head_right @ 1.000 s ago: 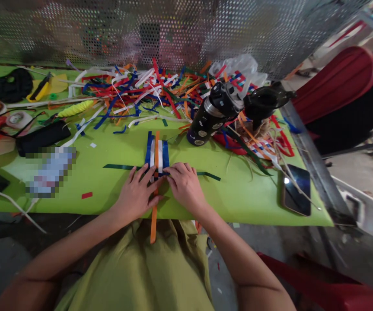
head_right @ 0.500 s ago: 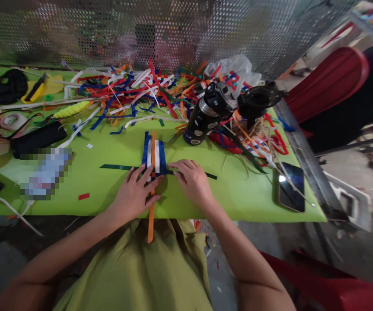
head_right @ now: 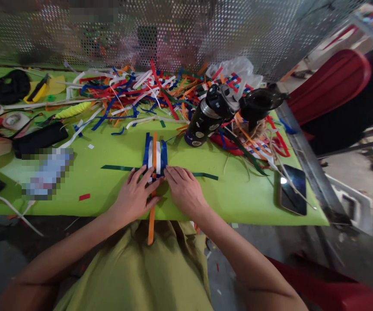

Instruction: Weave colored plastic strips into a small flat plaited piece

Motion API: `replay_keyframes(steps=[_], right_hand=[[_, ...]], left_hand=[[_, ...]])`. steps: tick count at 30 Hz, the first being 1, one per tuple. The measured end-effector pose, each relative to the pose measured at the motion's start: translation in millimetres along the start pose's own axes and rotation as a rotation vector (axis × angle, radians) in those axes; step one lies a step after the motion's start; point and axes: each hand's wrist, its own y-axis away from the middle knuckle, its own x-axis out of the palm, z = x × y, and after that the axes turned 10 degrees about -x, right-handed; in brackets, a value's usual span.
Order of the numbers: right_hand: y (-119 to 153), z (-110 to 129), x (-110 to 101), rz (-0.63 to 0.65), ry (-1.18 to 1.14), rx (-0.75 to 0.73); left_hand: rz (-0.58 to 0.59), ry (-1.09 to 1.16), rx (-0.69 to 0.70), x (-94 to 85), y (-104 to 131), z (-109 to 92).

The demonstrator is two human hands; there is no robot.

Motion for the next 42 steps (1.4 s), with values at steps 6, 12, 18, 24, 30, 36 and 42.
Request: replay_keyframes(steps=[6, 12, 18, 24, 30, 36, 42], right_hand=[[-6, -3, 1, 0.013, 0.011, -0.022], [-13, -6, -3, -0.009, -0.068, -0.003], [-31, -24, -12, -0.023, -0.183, 0.09], [-66, -57, -2, -0.076, -0.369, 0.267], [-85, -70, 12, -0.22, -0.706, 0.154], [-82, -75, 24, -0.074, -0.305, 0.133], [-79, -61, 20, -0.005, 0.006, 0.202]], left_hand=[[0.03, -0.014, 0.024, -0.6, -2, 0], [0.053, -0.02, 0.02, -0.5, -4, -1], [0.031, 0.0, 0.007, 0.7, -4, -2], [0.015, 0.022, 0.002, -0.6, -5, -3], [0.011, 0.011, -0.001, 0.4, -5, -3], [0.013, 0.015, 0.007, 2.2, -4, -2], [0.013, 0.023, 0.002, 1.5, -4, -3]])
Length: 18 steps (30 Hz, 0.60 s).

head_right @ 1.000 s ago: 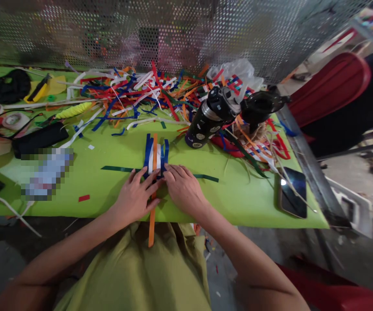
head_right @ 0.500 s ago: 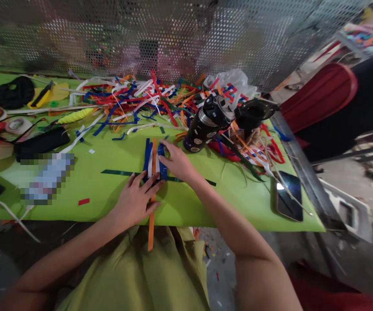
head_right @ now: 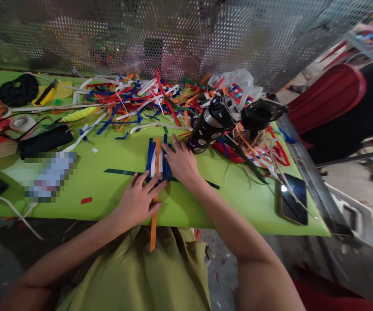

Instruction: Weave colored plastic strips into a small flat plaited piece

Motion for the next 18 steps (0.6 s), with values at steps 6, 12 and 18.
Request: replay_keyframes(steps=[6, 12, 18], right_hand=[[10, 12, -21, -0.102, -0.008, -0.099], [14, 18, -16, -0.064, -0.263, -0.284], [11, 14, -3, -0.044, -0.357, -0.36]], left_hand=[[-0.01, 0.025, -0.009, -1.6, -1, 0], [-0.015, 0.035, -0.017, -0.1, -1, 0], [-0.005, 0.027, -0.007, 0.8, -1, 0]])
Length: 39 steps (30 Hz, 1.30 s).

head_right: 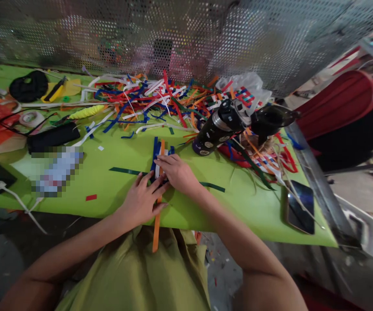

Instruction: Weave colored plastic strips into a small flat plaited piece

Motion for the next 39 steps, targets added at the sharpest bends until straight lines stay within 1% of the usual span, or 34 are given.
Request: replay_keyframes(steps=[4, 10, 16, 19, 25, 27, 33, 39], right_hand=[[1.1, -0.9, -2.6, 0.054, 0.004, -0.017], [0.0, -3.7, -0.1, 0.091, 0.072, -0.045], [-3.6, -5.6, 0.2, 0.158, 0.12, -0.026], [-3.9, -4.9, 0.6, 0.142, 0.115, -0.018], [0.1, -3.3, 1.9, 0.027, 0.066, -0.023], [0.7, -3.5, 1.9, 0.027, 0.074, -0.024], [-2.6, -2.9, 1.4, 0.083, 0.123, -0.016], [-2.4, -1.5, 0.4, 0.059, 0.078, 0.004]], left_hand=[[0.003, 0.0, 0.001, 1.2, -0.3, 0.7], [0.004, 0.005, -0.004, 0.4, -0.6, 0.6], [0.008, 0.007, -0.009, -0.7, -0.5, 0.5], [0.013, 0.0, -0.01, -1.6, -0.4, 0.3], [0.02, -0.004, -0.016, -1.7, -0.1, 0.1], [0.024, -0.004, -0.017, -1.2, -0.1, 0.2], [0.022, -0.006, -0.016, -1.1, -0.4, 0.5], [0.014, 0.01, -0.012, -1.1, -0.6, 0.5]])
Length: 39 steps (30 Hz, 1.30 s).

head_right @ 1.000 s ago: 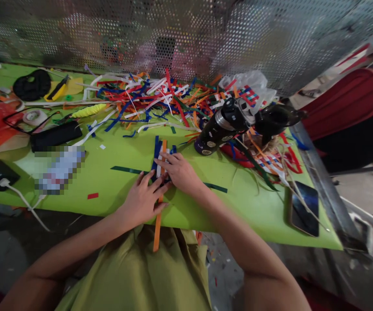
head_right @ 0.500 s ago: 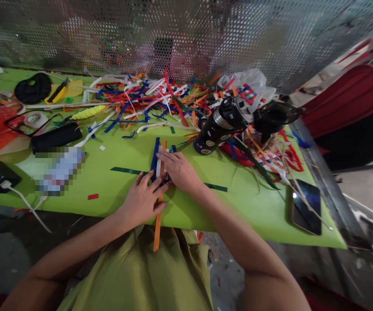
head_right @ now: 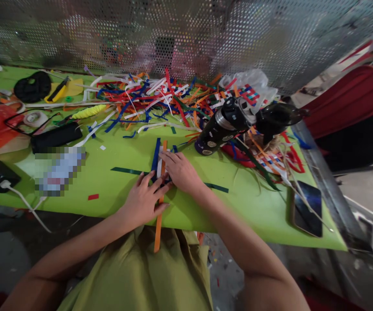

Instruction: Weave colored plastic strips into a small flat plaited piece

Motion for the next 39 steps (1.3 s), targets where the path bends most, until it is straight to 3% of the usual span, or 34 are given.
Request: replay_keyframes(steps=[9, 22, 26, 33, 39], right_hand=[[-0.1, 0.1, -2.1, 0.072, 0.041, 0.013], [2.0, 2.3, -2.4, 0.054, 0.009, -0.005], [3.5, 6.2, -4.4, 0.031, 0.012, 0.058], [4.1, 6.1, -6.3, 0.126, 0.063, 0.038], [4.0, 2.3, -5.0, 0.111, 0.035, 0.035]], left_hand=[[-0.007, 0.005, 0.001, 0.6, -0.1, -0.1], [-0.01, 0.007, -0.007, -0.9, 0.0, -0.5], [-0.005, 0.009, -0.003, -1.4, 0.0, -0.7], [0.008, 0.013, -0.008, -1.4, -0.5, -0.4], [0.019, 0.017, -0.005, -1.3, -0.3, -0.2]])
